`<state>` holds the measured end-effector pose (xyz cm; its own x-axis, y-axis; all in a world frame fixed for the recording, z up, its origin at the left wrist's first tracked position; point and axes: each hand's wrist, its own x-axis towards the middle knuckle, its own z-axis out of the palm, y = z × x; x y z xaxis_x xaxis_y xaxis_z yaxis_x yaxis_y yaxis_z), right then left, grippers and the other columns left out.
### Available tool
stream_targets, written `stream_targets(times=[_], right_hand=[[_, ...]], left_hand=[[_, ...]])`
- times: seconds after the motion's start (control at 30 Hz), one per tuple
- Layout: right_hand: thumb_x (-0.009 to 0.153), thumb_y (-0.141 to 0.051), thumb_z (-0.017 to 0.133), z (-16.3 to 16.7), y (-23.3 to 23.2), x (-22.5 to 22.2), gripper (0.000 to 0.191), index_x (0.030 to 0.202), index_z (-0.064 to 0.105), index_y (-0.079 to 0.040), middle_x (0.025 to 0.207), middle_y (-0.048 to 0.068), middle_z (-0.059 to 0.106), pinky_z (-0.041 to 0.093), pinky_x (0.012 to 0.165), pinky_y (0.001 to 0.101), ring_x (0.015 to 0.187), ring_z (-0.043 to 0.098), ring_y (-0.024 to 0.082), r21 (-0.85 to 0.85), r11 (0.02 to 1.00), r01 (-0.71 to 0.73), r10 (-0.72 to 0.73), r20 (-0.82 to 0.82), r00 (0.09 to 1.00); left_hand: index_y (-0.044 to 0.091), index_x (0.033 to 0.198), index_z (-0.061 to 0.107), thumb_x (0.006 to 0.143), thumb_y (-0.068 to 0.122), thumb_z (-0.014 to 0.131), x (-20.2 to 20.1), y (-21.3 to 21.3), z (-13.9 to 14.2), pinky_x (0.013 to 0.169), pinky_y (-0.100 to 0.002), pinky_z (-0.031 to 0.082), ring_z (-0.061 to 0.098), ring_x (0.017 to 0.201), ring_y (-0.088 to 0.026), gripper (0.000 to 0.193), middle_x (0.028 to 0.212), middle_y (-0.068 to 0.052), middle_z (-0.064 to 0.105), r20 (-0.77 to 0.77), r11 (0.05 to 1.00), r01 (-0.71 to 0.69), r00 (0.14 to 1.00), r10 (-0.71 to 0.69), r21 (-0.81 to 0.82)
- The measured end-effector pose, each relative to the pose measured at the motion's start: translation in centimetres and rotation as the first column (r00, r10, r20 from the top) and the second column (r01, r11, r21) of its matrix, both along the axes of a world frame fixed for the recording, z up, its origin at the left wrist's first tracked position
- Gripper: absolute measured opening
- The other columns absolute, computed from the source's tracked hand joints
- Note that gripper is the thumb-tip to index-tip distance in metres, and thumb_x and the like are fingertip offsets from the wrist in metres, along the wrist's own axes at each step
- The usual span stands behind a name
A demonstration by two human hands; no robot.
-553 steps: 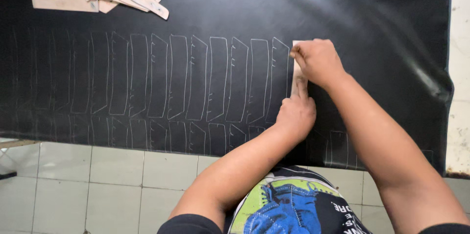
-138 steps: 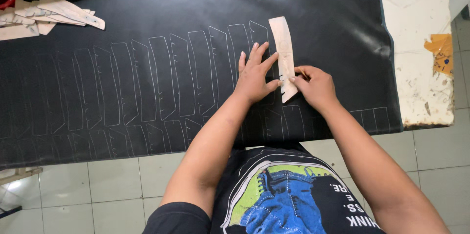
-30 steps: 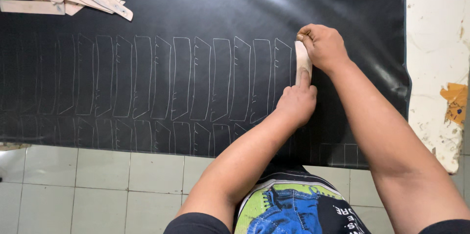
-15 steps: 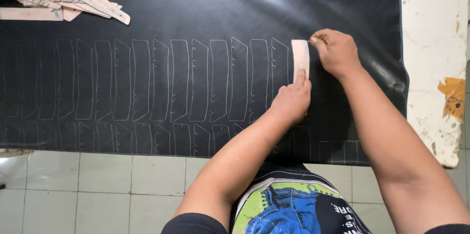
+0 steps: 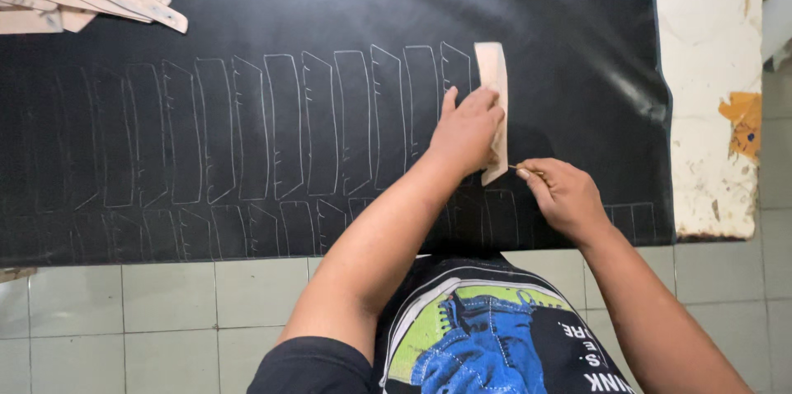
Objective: The person uses a wooden pattern and a pencil to trace multiple identical shapes onto a large black fabric laid on a table. The person repeatedly positions the pattern, traces its outline, and moves to the next position, creating a row of marked shapes.
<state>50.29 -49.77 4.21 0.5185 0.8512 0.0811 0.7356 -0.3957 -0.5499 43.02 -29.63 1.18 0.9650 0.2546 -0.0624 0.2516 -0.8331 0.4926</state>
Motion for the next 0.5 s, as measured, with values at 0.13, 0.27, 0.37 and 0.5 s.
stream_targets(times=[0.13, 0.27, 0.37, 0.5], right_hand=[[0.097, -0.019, 0.067, 0.2, -0.6, -0.8, 0.018, 0.106, 0.076, -0.006, 0.104, 0.010, 0.076, 0.057, 0.080, 0.0350, 0.091, 0.074, 0.027, -0.032, 0.996, 0.087, -0.090, -0.108, 0.990], [0.097, -0.018, 0.067, 0.4, -0.7, -1.5, 0.018, 0.106, 0.076, -0.006, 0.103, 0.010, 0.076, 0.057, 0.079, 0.0342, 0.090, 0.074, 0.026, -0.029, 0.992, 0.122, -0.125, -0.132, 0.983], [0.097, -0.018, 0.068, 0.2, -0.5, -2.1, 0.016, 0.105, 0.076, -0.006, 0.102, 0.011, 0.076, 0.056, 0.080, 0.0352, 0.091, 0.073, 0.027, 0.013, 0.995, 0.099, -0.098, -0.081, 0.992], [0.094, -0.017, 0.070, -0.4, -0.3, -3.4, 0.015, 0.102, 0.075, -0.006, 0.100, 0.010, 0.075, 0.056, 0.081, 0.0366, 0.091, 0.071, 0.028, 0.067, 0.998, 0.001, 0.001, -0.022, 1.000]], left_hand=[[0.014, 0.126, 0.060, 0.058, 0.031, 0.095, -0.4, 0.5, 1.5, 0.119, -0.063, 0.020, 0.037, 0.145, -0.020, 0.079, 0.150, -0.004, 0.044, -0.023, 0.999, -0.009, 1.000, 0.008, -0.048], [0.014, 0.133, 0.056, 0.058, 0.033, 0.095, -0.7, 0.6, 1.9, 0.119, -0.062, 0.021, 0.038, 0.146, -0.018, 0.086, 0.150, 0.000, 0.044, -0.027, 0.997, -0.027, 0.999, 0.026, -0.071], [0.013, 0.140, 0.051, 0.058, 0.033, 0.095, -0.7, 0.8, 1.9, 0.119, -0.062, 0.021, 0.038, 0.145, -0.018, 0.096, 0.150, 0.001, 0.044, -0.019, 0.998, -0.034, 0.999, 0.033, -0.053], [0.014, 0.139, 0.051, 0.058, 0.034, 0.096, -0.4, 1.0, 2.0, 0.119, -0.061, 0.020, 0.037, 0.145, -0.017, 0.094, 0.151, 0.002, 0.043, -0.072, 0.997, -0.021, 0.997, 0.016, -0.068]])
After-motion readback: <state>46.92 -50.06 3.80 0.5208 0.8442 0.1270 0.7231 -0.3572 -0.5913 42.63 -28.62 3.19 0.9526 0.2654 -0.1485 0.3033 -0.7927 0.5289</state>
